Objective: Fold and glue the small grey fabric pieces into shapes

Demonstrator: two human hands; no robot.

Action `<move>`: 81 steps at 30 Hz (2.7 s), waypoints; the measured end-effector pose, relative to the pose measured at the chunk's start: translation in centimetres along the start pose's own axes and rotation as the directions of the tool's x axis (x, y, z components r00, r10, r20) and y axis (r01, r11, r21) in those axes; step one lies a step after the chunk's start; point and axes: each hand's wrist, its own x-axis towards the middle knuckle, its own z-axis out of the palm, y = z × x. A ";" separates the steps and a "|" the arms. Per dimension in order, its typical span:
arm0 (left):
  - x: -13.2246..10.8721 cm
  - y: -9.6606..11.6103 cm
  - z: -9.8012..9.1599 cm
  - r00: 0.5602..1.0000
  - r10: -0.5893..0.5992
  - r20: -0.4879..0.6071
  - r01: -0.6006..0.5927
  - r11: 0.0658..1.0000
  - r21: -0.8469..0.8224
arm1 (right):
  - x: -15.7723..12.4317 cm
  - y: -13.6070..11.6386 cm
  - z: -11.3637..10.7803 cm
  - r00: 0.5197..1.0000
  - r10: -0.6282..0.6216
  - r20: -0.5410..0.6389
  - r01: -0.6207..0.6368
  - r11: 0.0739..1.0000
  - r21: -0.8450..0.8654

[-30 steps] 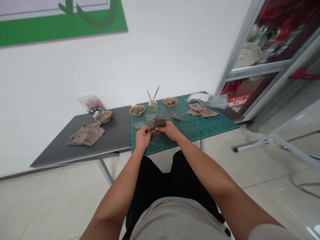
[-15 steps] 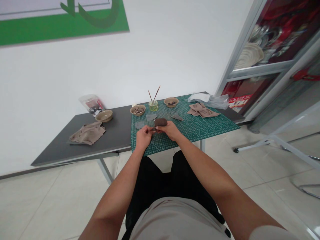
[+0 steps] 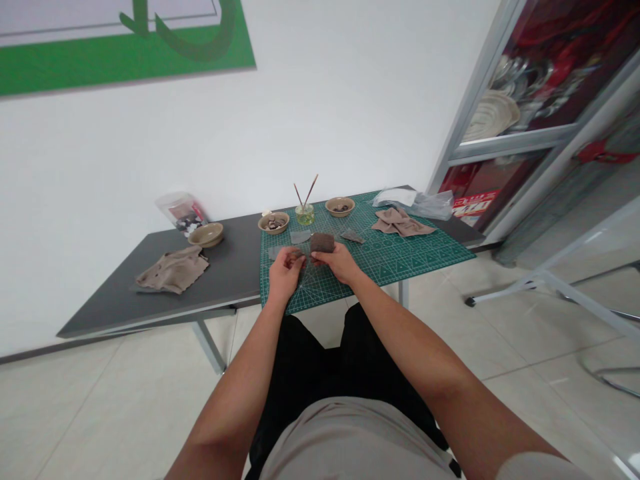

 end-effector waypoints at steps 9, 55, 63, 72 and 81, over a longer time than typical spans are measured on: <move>0.3 -0.1 -0.2 0.997 -0.005 0.077 -0.003 0.994 0.108 | 0.0 0.4 -0.2 0.999 -0.008 0.048 0.007 1.000 0.008; -0.4 0.9 0.0 0.980 0.106 0.170 -0.168 0.896 0.411 | 0.2 0.1 -0.1 0.996 0.052 0.069 -0.049 0.998 -0.043; -0.3 1.0 0.1 0.995 0.045 0.094 -0.078 0.921 0.383 | 0.2 0.3 0.1 0.994 0.071 0.088 -0.067 0.996 -0.050; -0.3 1.1 0.1 0.992 0.036 0.121 -0.078 0.928 0.363 | 0.1 0.2 0.2 0.996 0.071 0.061 -0.066 0.995 -0.074; -0.4 0.8 0.1 0.996 0.052 0.067 -0.073 0.928 0.364 | 0.4 0.4 -0.2 0.997 0.062 0.055 -0.065 0.997 0.049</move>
